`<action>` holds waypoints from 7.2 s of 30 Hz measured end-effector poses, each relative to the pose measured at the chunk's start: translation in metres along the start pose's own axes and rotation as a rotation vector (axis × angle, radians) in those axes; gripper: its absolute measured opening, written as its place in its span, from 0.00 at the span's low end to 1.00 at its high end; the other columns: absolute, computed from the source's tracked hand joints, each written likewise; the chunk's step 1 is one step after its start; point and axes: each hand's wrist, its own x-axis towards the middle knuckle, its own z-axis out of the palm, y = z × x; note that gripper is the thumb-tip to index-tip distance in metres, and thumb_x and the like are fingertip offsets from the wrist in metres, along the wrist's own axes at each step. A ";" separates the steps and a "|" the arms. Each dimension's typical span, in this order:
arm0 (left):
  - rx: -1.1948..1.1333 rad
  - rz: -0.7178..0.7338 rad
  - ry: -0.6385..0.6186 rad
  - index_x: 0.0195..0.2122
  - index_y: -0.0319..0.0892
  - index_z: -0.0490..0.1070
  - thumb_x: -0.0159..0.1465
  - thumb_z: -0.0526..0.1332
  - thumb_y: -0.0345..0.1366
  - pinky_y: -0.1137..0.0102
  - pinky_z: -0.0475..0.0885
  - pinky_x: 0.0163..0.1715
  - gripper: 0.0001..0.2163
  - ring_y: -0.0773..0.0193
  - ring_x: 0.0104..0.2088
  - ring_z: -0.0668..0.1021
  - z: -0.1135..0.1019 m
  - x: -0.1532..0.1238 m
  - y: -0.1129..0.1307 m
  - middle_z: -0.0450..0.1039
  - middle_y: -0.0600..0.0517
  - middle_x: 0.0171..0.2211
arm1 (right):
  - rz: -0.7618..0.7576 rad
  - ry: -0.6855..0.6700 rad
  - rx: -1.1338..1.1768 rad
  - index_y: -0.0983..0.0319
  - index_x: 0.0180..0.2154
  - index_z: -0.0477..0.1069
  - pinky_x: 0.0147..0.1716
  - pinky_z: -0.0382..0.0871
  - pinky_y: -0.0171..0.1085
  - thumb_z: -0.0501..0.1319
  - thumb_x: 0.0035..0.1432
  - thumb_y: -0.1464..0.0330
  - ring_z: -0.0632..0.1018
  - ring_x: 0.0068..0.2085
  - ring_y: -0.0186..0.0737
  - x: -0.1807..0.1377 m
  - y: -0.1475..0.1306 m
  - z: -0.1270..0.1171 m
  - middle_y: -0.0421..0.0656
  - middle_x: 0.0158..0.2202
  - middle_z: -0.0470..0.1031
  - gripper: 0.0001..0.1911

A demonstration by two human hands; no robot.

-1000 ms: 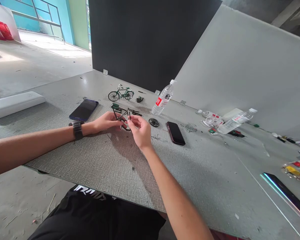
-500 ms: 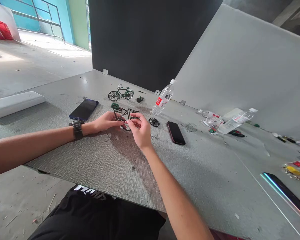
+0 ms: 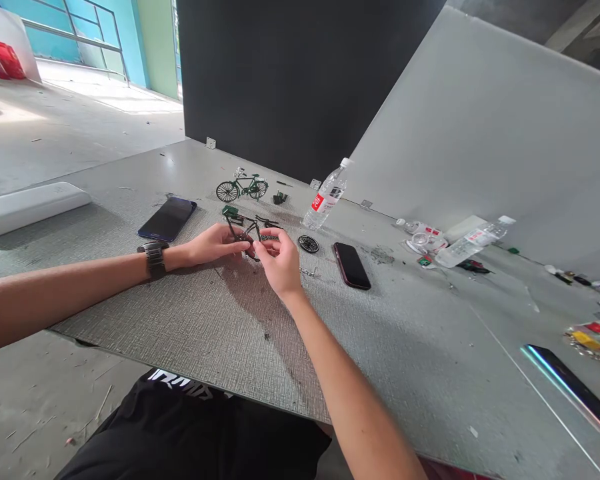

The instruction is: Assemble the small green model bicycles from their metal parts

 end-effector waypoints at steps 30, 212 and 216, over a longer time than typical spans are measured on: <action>-0.028 -0.008 -0.007 0.43 0.35 0.79 0.71 0.62 0.43 0.75 0.71 0.27 0.14 0.67 0.31 0.79 0.000 0.000 0.001 0.80 0.46 0.33 | 0.008 -0.021 -0.043 0.57 0.44 0.70 0.38 0.77 0.43 0.67 0.57 0.61 0.82 0.33 0.42 0.000 -0.003 -0.001 0.41 0.31 0.81 0.14; -0.282 -0.093 0.228 0.54 0.32 0.78 0.63 0.70 0.37 0.67 0.76 0.41 0.20 0.64 0.35 0.81 0.000 -0.003 0.003 0.82 0.43 0.37 | 0.012 -0.024 -0.049 0.59 0.41 0.70 0.36 0.75 0.41 0.70 0.56 0.53 0.82 0.36 0.44 0.000 0.008 0.004 0.45 0.33 0.81 0.20; -0.292 -0.093 0.227 0.53 0.33 0.79 0.63 0.70 0.37 0.67 0.76 0.41 0.18 0.64 0.35 0.81 0.001 -0.002 0.002 0.83 0.43 0.39 | 0.012 -0.026 -0.036 0.59 0.41 0.70 0.35 0.75 0.41 0.70 0.56 0.53 0.82 0.36 0.44 -0.001 0.009 0.004 0.45 0.33 0.81 0.20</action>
